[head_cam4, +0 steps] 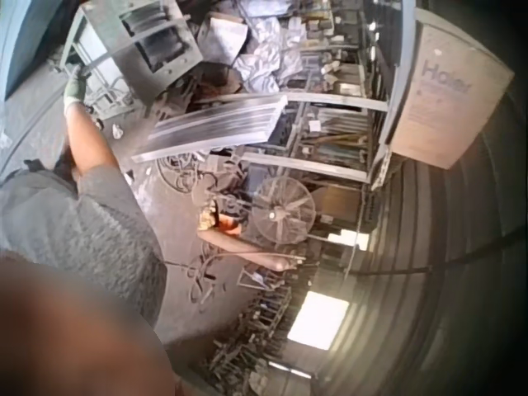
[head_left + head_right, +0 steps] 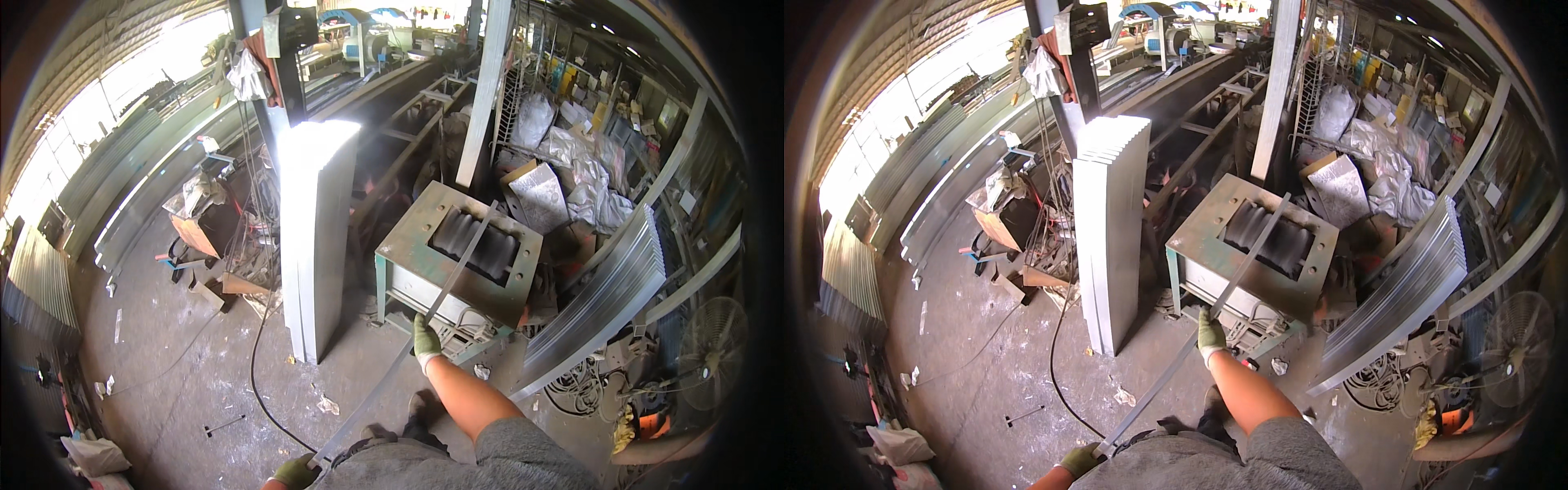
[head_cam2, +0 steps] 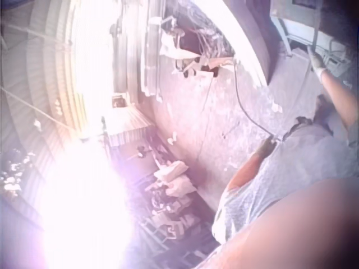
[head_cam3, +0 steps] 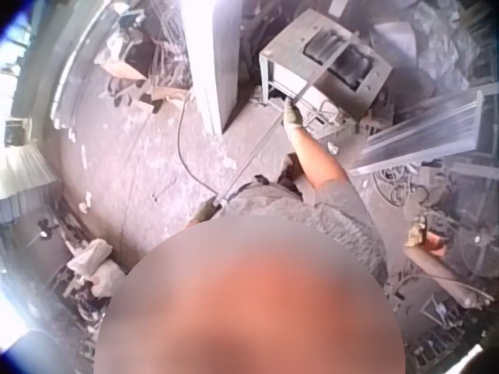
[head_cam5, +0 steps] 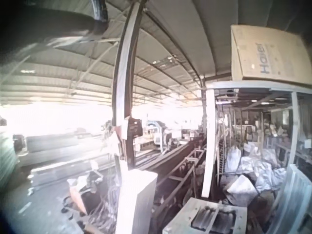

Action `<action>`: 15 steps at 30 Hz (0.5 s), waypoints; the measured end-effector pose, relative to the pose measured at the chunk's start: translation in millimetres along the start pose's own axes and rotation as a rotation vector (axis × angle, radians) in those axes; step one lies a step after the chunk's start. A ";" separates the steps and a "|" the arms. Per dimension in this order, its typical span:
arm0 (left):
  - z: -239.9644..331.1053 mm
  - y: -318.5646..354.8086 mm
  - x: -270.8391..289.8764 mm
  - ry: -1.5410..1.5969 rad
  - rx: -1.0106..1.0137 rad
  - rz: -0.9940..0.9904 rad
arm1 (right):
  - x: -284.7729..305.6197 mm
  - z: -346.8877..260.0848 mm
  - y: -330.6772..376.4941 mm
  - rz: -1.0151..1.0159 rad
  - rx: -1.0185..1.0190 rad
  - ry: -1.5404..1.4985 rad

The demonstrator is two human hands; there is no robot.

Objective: The person feeds long metal sheets into a manual bending machine, pulls them through to form a profile, and stacks the finished pieces. The person repeats this process for multiple sheets.

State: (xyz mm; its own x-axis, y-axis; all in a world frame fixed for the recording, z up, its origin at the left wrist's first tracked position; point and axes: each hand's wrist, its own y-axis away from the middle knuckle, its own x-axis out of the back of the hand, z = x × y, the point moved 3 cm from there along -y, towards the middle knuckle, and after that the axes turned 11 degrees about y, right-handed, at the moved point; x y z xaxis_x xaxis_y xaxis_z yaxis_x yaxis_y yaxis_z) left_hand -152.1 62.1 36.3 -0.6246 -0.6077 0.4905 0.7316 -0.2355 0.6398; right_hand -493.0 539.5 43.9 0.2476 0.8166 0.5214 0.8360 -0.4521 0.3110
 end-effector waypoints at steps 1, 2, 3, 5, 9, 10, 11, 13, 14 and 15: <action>29.9 -11.0 4.0 -0.034 0.033 0.015 | 11.5 -6.2 -9.7 0.000 0.030 0.004; 59.8 -23.7 6.7 -0.072 0.068 0.023 | 25.4 -12.1 -26.0 -0.009 -0.021 0.026; 88.3 -32.7 8.3 -0.131 0.063 0.051 | 39.9 -19.4 -48.8 -0.034 -0.087 0.073; 139.0 -63.6 11.4 -0.115 0.005 0.073 | 63.5 -22.2 -84.9 -0.029 -0.182 0.117; 228.7 -138.4 7.0 -0.108 -0.017 0.050 | 95.2 2.6 -143.7 0.080 -0.221 0.039; 251.9 -160.7 5.3 -0.167 -0.021 0.025 | 93.6 23.8 -142.7 0.039 -0.243 -0.079; 275.4 -183.2 5.3 -0.170 -0.034 0.025 | 88.3 47.9 -138.0 -0.002 -0.263 -0.198; 325.0 -227.6 6.9 -0.139 -0.081 0.046 | 90.0 108.1 -122.5 -0.110 -0.104 -0.204; 348.7 -250.3 9.9 -0.171 -0.094 0.064 | 85.7 147.9 -109.0 -0.154 -0.190 -0.151; 372.2 -271.2 13.1 -0.156 -0.119 0.098 | 89.7 192.8 -88.0 -0.140 -0.232 -0.136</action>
State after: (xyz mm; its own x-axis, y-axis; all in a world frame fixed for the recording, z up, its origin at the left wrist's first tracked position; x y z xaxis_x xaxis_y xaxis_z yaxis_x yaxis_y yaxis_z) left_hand -460.4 400.3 89.5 -0.5769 -0.5095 0.6384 0.8122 -0.2746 0.5148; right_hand -450.0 721.8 -89.9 0.2142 0.9104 0.3540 0.7366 -0.3886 0.5535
